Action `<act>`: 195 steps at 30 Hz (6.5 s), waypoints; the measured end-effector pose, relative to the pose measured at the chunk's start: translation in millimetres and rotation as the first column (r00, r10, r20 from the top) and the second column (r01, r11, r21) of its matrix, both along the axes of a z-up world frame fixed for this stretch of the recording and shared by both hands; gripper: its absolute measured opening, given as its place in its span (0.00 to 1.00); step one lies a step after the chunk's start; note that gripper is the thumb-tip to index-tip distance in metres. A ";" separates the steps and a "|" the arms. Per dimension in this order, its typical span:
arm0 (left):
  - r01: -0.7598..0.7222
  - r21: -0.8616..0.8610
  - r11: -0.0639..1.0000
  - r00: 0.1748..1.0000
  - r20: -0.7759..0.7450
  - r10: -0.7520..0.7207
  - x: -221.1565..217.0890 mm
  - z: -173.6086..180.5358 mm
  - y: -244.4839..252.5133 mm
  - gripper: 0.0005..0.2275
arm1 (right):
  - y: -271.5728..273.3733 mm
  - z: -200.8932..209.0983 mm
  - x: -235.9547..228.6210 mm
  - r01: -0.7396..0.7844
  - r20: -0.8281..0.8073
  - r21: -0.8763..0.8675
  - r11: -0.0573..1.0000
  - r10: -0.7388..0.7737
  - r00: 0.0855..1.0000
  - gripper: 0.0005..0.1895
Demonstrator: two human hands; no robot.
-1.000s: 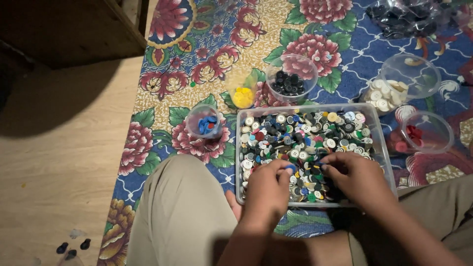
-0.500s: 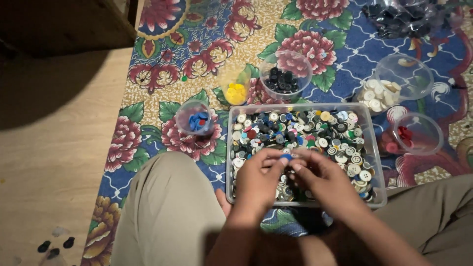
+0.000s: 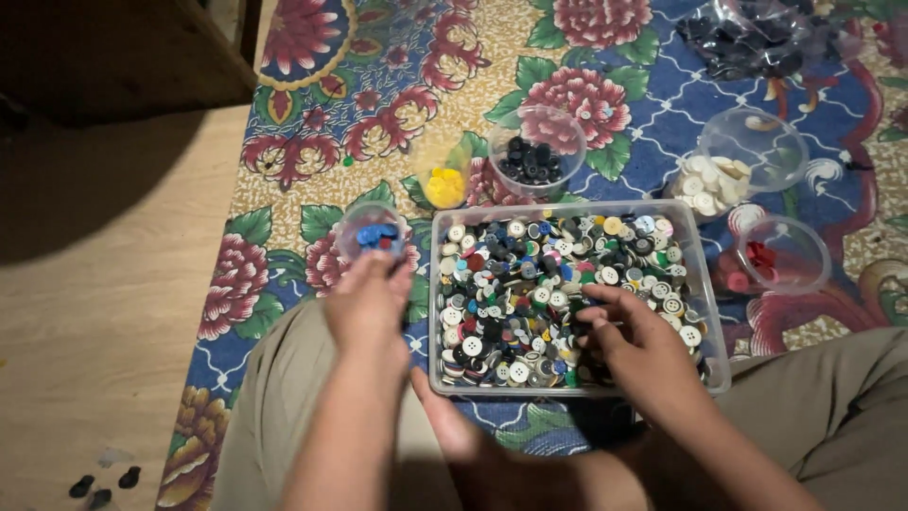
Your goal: Sorting various types and colors of buttons from a large central tray into several smaller plastic containers.
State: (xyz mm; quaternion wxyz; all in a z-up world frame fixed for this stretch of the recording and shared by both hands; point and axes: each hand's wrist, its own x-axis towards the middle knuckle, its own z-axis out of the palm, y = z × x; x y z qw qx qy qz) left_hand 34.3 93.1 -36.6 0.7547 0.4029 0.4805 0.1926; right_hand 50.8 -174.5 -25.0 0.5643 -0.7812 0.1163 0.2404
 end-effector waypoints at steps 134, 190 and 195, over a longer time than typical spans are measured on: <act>0.921 0.378 0.092 0.330 -0.634 -0.700 -30.4 44.4 -117.6 0.14 | -49.4 75.3 117.5 0.548 -0.404 0.836 -0.001 -0.677 0.615 0.44; 0.904 0.418 -0.084 0.280 -0.731 -0.622 -35.7 12.7 -97.4 0.15 | -9.8 -17.0 5.6 -0.516 0.091 -0.512 0.687 0.641 0.762 0.29; 0.936 0.309 -0.167 0.137 -0.758 -0.637 -18.8 50.1 -92.1 0.18 | -12.5 -8.1 8.8 -0.403 0.162 -0.581 0.707 0.585 0.794 0.24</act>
